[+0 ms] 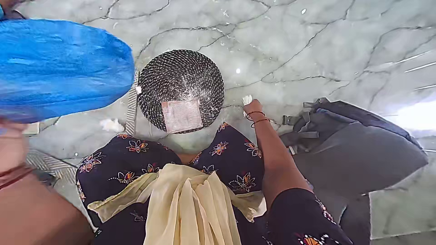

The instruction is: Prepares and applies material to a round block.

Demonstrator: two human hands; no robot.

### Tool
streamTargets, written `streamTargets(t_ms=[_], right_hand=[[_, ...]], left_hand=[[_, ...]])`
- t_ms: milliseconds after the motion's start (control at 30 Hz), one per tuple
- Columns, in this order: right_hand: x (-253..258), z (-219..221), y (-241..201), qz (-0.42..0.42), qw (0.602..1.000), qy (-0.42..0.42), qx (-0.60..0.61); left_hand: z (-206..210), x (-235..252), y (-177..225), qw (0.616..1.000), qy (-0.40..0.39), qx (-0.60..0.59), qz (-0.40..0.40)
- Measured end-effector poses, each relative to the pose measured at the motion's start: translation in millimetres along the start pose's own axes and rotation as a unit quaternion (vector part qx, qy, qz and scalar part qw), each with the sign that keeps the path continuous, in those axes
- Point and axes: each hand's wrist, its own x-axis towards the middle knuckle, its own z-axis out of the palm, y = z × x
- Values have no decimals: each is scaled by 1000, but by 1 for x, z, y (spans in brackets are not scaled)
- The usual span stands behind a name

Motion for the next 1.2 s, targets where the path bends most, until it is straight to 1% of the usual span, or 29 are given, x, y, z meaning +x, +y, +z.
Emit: streamTargets(t_ms=[33, 67, 100, 133, 233, 300, 367, 400, 467, 500, 533, 567, 600, 633, 667, 700, 733, 767, 800, 867, 900, 967, 1100, 1133, 1200], right_hand=[[-6, 2, -7, -7, 999, 1, -32], [-10, 5, -11, -17, 998, 6, -57], [-12, 9, -14, -25, 996, 10, -81], [-12, 14, -16, -32, 994, 13, -101], [-17, 24, -23, -54, 989, 17, -138], [-18, 25, -24, -66, 986, 18, -154], [-12, 21, -19, -65, 987, 19, -144], [-7, 16, -15, -55, 992, 18, -113], [4, 11, 0, -16, 999, 30, 21], [7, 12, 9, 11, 993, 43, 108], [7, 12, 18, 29, 978, 48, 202], [2, 10, 23, 39, 958, 46, 281], [-4, 6, 27, 43, 935, 38, 350], [-13, 0, 30, 41, 909, 29, 414], [-21, -8, 32, 35, 879, 13, 475], [-27, -16, 36, 30, 846, -5, 533], [-31, -23, 38, 24, 812, -17, 583], [-37, -29, 39, 14, 782, -23, 623], [-45, -34, 39, 3, 762, -30, 647], [-60, -42, 37, -29, 736, -43, 675], [-66, -44, 36, -50, 727, -58, 682], [-78, -50, 34, -102, 710, -98, 690], [-113, -63, 23, -188, 660, -174, 707], [-120, -65, 18, -212, 649, -195, 704], [-133, -69, 6, -255, 629, -233, 696]], left_hand=[[13, -10, 4, 993, -60, -98, -28], [20, -12, 0, 975, -146, -166, -37], [35, -18, 2, 959, -207, -189, -44], [54, -27, 5, 957, -218, -180, -62], [103, -53, 10, 963, -180, -115, -164], [119, -60, 0, 956, -183, -85, -213], [127, -66, -9, 947, -186, -78, -248], [129, -70, -12, 942, -183, -86, -268], [131, -76, -14, 927, -160, -113, -319], [131, -80, -13, 920, -147, -124, -342], [131, -83, -13, 917, -138, -121, -354], [129, -85, -13, 921, -150, -94, -346], [126, -86, -16, 934, -181, -32, -305], [121, -86, -20, 946, -229, 73, -220], [115, -83, -23, 934, -279, 197, -107], [110, -79, -25, 903, -306, 301, 8], [107, -75, -28, 873, -314, 361, 90], [105, -71, -25, 852, -326, 394, 115], [105, -69, -20, 835, -341, 416, 118], [109, -63, -8, 808, -386, 439, 75], [111, -58, -6, 806, -406, 427, 46], [115, -50, -5, 821, -430, 374, -29], [118, -54, -10, 865, -437, 221, -110], [116, -55, -13, 867, -445, 189, -123], [113, -61, -15, 856, -477, 155, -125]])
